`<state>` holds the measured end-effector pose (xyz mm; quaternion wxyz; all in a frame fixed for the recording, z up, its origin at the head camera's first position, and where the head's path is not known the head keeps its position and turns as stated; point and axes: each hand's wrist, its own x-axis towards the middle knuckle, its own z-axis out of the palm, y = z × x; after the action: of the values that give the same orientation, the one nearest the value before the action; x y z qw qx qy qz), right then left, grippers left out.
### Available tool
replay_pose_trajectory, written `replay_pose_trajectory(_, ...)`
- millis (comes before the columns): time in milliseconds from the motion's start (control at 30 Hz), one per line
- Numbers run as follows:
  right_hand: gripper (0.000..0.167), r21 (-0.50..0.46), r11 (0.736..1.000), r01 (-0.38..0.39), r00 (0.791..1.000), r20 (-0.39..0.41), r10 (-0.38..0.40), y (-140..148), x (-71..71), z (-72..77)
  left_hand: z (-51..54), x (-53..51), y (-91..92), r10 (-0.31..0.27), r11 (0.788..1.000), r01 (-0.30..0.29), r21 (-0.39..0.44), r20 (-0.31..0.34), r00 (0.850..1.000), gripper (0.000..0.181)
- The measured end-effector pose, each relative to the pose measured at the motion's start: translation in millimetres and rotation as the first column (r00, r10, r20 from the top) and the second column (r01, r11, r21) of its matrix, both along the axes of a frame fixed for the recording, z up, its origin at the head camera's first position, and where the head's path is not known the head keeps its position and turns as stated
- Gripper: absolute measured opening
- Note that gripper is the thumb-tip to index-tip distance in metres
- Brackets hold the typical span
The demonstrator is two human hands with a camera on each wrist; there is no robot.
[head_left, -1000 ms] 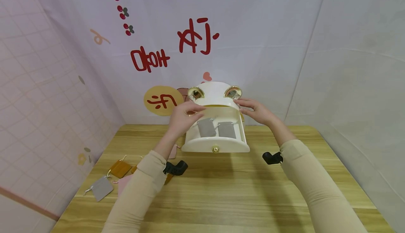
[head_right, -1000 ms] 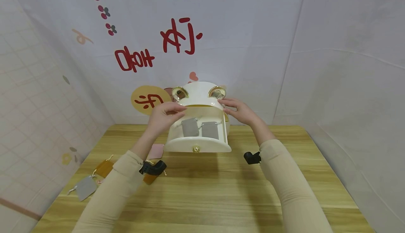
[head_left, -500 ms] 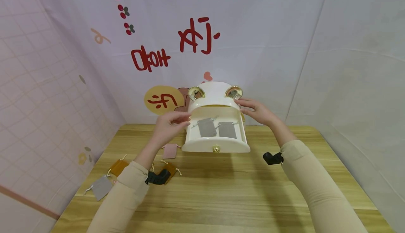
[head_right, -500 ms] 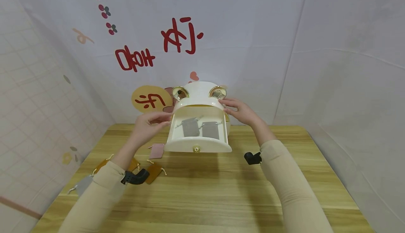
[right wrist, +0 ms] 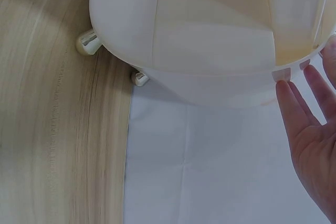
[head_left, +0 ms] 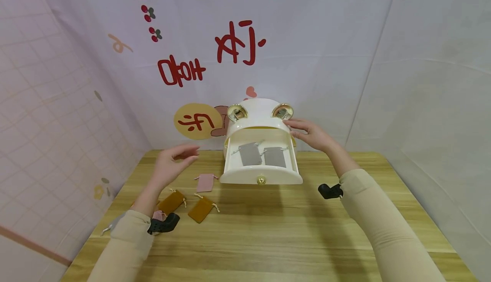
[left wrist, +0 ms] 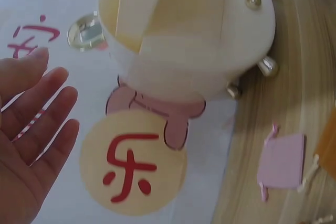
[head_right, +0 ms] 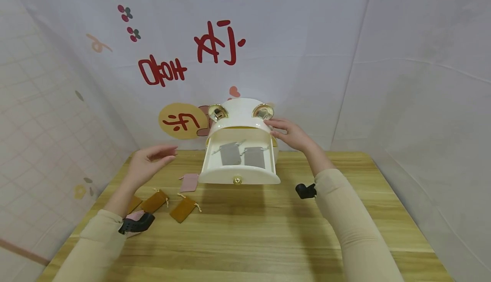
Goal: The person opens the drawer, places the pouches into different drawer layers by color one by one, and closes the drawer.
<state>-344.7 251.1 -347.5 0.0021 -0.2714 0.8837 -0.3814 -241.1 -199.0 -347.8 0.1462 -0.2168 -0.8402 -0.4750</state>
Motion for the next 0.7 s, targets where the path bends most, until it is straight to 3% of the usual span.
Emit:
replay_pose_trajectory(100, 0.048, -0.006, 1.000, -0.002, 1.000, 0.001, 0.002, -0.2, 0.5, 0.2, -2.0, 5.7, -11.9, 0.023, 1.000, -0.023, -0.005, 0.003, 1.000, 0.030)
replay_pose_trajectory(333, 0.048, -0.003, 1.000, -0.009, 1.000, -0.017, 0.009, -0.4, 0.6, 0.3, -33.0, -1.0, -56.3, 0.071, 0.997, -0.071, -0.013, 0.021, 0.997, 0.033)
replay_pose_trajectory(700, 0.046, -0.030, 0.999, -0.012, 1.000, -0.011, 0.012, -1.5, 0.5, 0.7, -58.1, 18.6, -101.0, 0.139, 0.990, -0.138, -0.021, 0.065, 0.988, 0.038)
